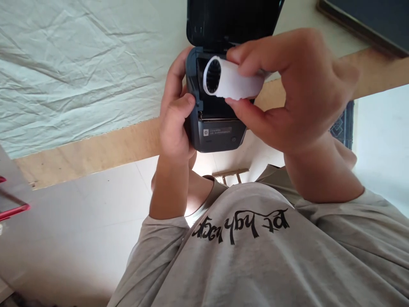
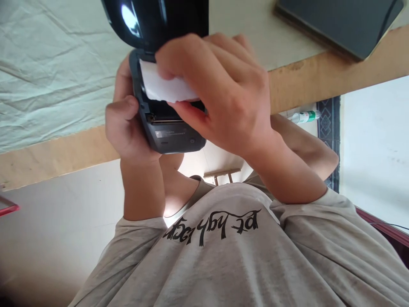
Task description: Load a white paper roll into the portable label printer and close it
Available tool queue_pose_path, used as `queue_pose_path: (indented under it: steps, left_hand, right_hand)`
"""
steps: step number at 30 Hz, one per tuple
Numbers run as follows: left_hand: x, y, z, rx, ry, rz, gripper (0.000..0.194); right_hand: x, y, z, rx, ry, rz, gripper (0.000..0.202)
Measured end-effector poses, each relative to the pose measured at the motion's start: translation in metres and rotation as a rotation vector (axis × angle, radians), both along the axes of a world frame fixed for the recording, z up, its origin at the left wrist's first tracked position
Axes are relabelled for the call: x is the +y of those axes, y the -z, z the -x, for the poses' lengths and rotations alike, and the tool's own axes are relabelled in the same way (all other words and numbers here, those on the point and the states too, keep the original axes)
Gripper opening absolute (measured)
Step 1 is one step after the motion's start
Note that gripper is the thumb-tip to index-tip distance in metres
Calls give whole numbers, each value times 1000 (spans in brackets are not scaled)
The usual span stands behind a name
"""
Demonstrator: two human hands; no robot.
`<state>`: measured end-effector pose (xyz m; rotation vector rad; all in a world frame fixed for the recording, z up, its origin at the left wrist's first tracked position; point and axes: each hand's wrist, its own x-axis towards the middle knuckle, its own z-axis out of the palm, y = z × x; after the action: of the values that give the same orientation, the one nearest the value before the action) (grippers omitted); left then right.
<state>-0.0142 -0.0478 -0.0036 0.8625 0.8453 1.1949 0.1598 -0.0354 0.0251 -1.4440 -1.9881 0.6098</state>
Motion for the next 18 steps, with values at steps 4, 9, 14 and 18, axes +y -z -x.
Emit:
queue_pose_path:
  steps: [4, 9, 14, 18]
  left_hand:
    - [2, 13, 1, -23, 4, -43, 43]
    - [4, 19, 5, -19, 24, -80, 49]
    - [7, 30, 12, 63, 93, -247, 67]
    - [9, 43, 18, 142, 71, -328, 88]
  right_hand:
    - [-1, 3, 0, -139, -59, -246, 17]
    - [-7, 6, 2, 1, -90, -329, 11]
    - [-26, 14, -1, 67, -163, -370, 17]
    - [-31, 15, -9, 141, -190, -346, 21]
